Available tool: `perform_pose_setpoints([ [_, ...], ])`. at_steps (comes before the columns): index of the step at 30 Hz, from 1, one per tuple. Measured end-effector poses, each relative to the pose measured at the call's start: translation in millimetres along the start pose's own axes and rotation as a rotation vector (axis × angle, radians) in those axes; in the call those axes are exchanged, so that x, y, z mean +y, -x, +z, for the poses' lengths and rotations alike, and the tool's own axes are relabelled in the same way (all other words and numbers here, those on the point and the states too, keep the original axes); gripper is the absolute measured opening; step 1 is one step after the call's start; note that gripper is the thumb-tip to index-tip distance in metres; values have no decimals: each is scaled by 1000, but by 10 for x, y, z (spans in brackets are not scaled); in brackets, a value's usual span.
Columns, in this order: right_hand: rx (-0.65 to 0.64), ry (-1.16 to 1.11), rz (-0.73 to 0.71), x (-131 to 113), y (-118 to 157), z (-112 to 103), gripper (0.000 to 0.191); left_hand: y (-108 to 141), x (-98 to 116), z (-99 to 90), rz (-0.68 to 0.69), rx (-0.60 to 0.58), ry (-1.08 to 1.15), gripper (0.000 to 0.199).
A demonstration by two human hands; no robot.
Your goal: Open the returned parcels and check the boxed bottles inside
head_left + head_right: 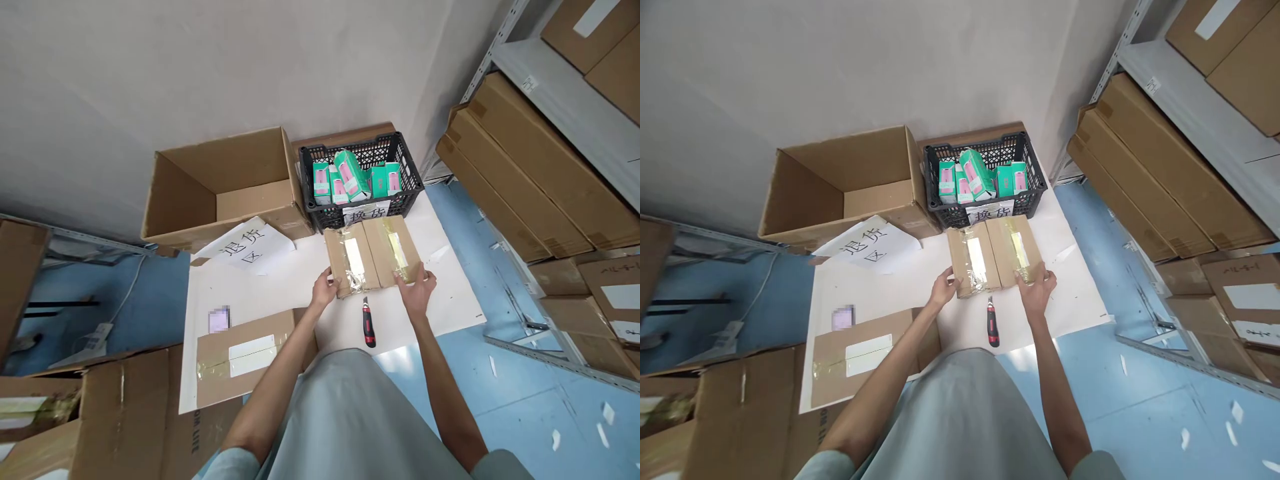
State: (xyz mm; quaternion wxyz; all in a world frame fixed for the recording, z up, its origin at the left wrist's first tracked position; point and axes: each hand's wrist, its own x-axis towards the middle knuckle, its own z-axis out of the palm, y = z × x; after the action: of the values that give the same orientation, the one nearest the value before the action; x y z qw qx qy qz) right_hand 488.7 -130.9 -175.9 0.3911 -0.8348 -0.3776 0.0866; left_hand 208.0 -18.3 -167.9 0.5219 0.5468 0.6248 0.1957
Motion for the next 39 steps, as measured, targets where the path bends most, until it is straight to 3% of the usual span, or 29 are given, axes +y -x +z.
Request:
perform_pose_setpoints([
  [4, 38, -23, 81, 46, -200, 30, 104, -143, 170, 96, 43, -25, 71, 58],
  [6, 84, -54, 134, 120, -82, 66, 108, -21, 155, 38, 63, -19, 111, 58],
  [8, 76, -50, 177, 220, 221, 134, 105, 248, 52, -107, 110, 20, 156, 58],
  [11, -195, 33, 217, 345, 866, 296, 99, 829, -209, -465, 200, 160, 191, 55],
  [15, -559, 216, 211, 341, 1537, 514, 85, 1585, -632, -1113, 182, 382, 77, 50],
  [18, -645, 338, 176, 235, 1703, 609, 69, 1968, -1009, -1631, 190, 574, -86, 45],
  [21, -661, 329, 168, 79, 1737, 615, 60, 2200, -1421, -2069, 111, 697, -175, 49],
  [26, -726, -27, 177, -406, 1912, 493, 43, 2366, -1931, -2436, -92, 621, 57, 55],
  [31, -754, -254, 134, -1206, 2090, 290, 49, 2358, -2066, -2504, -69, 568, 196, 50],
  [36, -842, -168, -78, -1972, 2160, 83, 65, 2256, -2023, -2385, 11, 356, 293, 46],
  [39, -945, 38, -301, -2341, 2235, 58, 59, 2203, -1964, -2296, 84, 225, 296, 44],
])
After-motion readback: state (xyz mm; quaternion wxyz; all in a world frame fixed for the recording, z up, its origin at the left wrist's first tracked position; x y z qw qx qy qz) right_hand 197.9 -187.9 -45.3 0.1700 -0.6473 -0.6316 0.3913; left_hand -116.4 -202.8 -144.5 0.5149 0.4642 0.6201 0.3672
